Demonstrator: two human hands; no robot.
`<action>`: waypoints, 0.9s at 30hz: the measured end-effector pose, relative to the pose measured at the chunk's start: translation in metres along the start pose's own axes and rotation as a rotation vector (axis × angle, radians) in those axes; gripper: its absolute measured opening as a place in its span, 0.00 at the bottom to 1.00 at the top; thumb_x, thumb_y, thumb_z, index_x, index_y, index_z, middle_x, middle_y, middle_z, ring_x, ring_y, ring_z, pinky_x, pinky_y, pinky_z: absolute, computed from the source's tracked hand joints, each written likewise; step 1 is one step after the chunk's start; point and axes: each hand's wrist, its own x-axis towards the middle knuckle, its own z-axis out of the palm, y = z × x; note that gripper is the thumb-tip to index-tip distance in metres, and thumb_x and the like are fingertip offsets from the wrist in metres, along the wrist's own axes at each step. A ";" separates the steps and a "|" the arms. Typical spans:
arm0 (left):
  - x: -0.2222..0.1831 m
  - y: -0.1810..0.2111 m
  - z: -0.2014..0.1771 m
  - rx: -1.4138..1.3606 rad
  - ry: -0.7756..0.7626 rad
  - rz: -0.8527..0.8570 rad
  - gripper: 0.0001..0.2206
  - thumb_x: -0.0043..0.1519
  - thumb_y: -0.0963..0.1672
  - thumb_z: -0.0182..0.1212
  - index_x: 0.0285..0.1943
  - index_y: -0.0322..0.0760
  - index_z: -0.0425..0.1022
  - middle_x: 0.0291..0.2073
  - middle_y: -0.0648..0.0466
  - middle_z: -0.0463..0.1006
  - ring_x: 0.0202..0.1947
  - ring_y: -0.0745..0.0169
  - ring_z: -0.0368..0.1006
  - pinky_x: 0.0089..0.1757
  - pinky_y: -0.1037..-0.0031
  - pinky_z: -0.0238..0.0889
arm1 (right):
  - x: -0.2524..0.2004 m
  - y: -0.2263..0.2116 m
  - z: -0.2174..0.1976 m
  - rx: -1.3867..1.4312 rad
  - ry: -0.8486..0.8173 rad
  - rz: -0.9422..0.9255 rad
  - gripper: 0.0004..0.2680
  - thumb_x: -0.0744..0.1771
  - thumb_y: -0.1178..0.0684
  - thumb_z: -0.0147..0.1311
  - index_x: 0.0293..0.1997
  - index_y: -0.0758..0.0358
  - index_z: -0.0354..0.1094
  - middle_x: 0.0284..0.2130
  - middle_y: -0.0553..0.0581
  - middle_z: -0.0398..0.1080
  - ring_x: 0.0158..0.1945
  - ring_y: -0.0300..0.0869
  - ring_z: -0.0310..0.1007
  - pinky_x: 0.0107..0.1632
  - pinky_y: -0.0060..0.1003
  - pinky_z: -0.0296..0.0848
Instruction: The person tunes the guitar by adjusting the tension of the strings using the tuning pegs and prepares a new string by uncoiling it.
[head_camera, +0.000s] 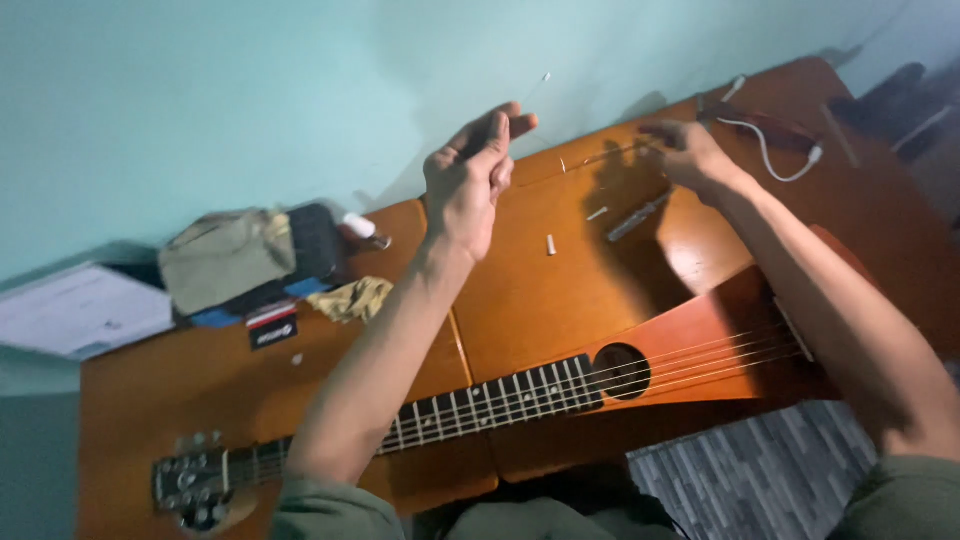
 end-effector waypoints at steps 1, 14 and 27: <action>-0.016 0.008 -0.003 0.004 0.049 0.021 0.11 0.67 0.43 0.63 0.55 0.31 0.79 0.43 0.40 0.85 0.19 0.80 0.58 0.22 0.89 0.46 | -0.005 0.005 0.008 -0.084 0.055 -0.034 0.16 0.70 0.52 0.53 0.67 0.42 0.70 0.57 0.62 0.70 0.56 0.60 0.71 0.56 0.58 0.71; -0.191 0.002 -0.104 0.008 0.249 0.240 0.10 0.68 0.45 0.62 0.54 0.36 0.81 0.43 0.44 0.86 0.26 0.71 0.73 0.30 0.86 0.58 | -0.261 -0.179 0.165 0.171 -0.130 -0.757 0.05 0.68 0.60 0.58 0.46 0.64 0.76 0.20 0.54 0.78 0.20 0.35 0.70 0.25 0.26 0.68; -0.276 -0.041 -0.178 0.237 0.113 0.318 0.07 0.65 0.43 0.66 0.48 0.37 0.83 0.35 0.41 0.85 0.30 0.57 0.84 0.29 0.83 0.70 | -0.290 -0.114 0.226 0.236 -0.143 -0.565 0.06 0.70 0.62 0.54 0.51 0.69 0.74 0.28 0.62 0.77 0.26 0.39 0.77 0.31 0.27 0.73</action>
